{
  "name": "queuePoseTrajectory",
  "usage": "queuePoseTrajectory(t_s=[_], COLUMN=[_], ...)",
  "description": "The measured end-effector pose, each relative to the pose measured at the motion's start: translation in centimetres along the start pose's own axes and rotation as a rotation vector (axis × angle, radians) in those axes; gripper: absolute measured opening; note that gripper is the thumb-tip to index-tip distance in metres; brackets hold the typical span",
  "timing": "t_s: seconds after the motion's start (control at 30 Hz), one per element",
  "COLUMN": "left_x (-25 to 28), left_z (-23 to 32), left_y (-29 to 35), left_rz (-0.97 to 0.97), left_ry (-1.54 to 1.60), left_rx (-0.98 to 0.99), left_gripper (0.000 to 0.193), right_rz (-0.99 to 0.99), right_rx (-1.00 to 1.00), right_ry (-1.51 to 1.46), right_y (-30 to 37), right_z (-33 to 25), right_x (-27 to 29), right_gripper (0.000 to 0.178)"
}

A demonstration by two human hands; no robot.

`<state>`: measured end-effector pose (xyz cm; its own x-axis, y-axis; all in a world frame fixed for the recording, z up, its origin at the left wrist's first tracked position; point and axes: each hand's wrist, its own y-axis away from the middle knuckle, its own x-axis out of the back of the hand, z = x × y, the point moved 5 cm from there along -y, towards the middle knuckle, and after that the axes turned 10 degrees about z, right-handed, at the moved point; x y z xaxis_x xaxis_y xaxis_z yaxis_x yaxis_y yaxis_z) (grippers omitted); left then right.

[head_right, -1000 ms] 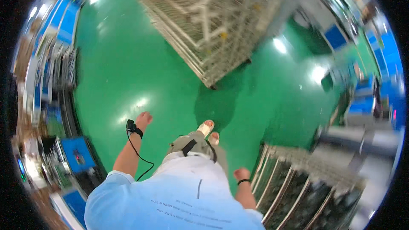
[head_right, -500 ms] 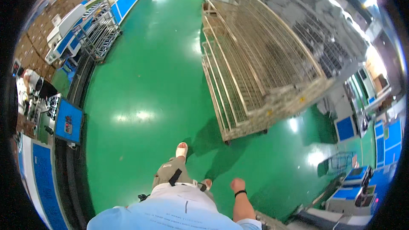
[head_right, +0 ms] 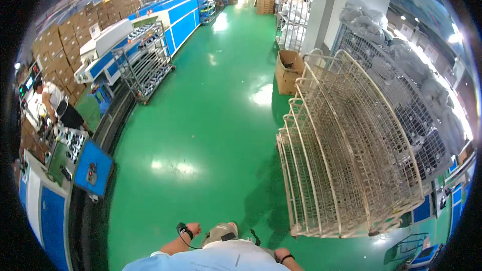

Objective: Operator places shoes and lasts into a shaping machine and then organizes items on a rack.

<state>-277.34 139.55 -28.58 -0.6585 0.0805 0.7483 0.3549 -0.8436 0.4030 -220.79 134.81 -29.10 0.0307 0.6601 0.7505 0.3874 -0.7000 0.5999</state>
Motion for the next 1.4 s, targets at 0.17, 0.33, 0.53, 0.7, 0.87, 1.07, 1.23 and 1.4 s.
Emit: queuePoseTrajectory(t_s=[0.17,0.33,0.53,0.7,0.87,1.07,1.23,1.4], left_x=[8.3,9.4,6.7,13.6,20.6,22.8,25.7,33.4], left_z=[8.7,16.3,12.1,15.7,17.9,20.2,18.7,20.4], left_y=[-15.3,-22.9,-20.4,-24.0,-33.8,-47.9,-59.6,-77.3], left_rz=[0.102,0.042,-0.308,-0.227,-0.062,-0.058,-0.123,0.123], left_ry=[0.144,0.451,-0.625,-0.381,-0.174,-0.082,-0.353,-0.93], left_rx=[0.178,0.207,-0.242,0.076,0.305,0.258,0.055,-0.684], left_gripper=[0.026,0.032,0.023,0.023,0.024,0.025,0.027,0.027], right_rz=[0.482,0.637,1.164,1.482,1.394,1.733,1.82,1.997], right_rx=[-0.451,-0.424,-0.3,-0.471,-0.77,-0.779,-0.944,-0.884], right_ry=[-1.034,-1.751,-1.732,-1.331,-1.446,-1.432,-1.467,-1.494], right_y=[-12.0,-20.3,-31.4,-38.9,-45.2,-44.3,-39.8,-37.7], right_z=[-3.1,2.5,10.6,17.3,18.5,30.9,23.3,15.1], right_x=[21.5,35.7,59.6,79.4,91.2,91.6,90.6,85.8], right_gripper=[0.042,0.016,0.029,0.043,0.091,0.051,0.054,0.047])
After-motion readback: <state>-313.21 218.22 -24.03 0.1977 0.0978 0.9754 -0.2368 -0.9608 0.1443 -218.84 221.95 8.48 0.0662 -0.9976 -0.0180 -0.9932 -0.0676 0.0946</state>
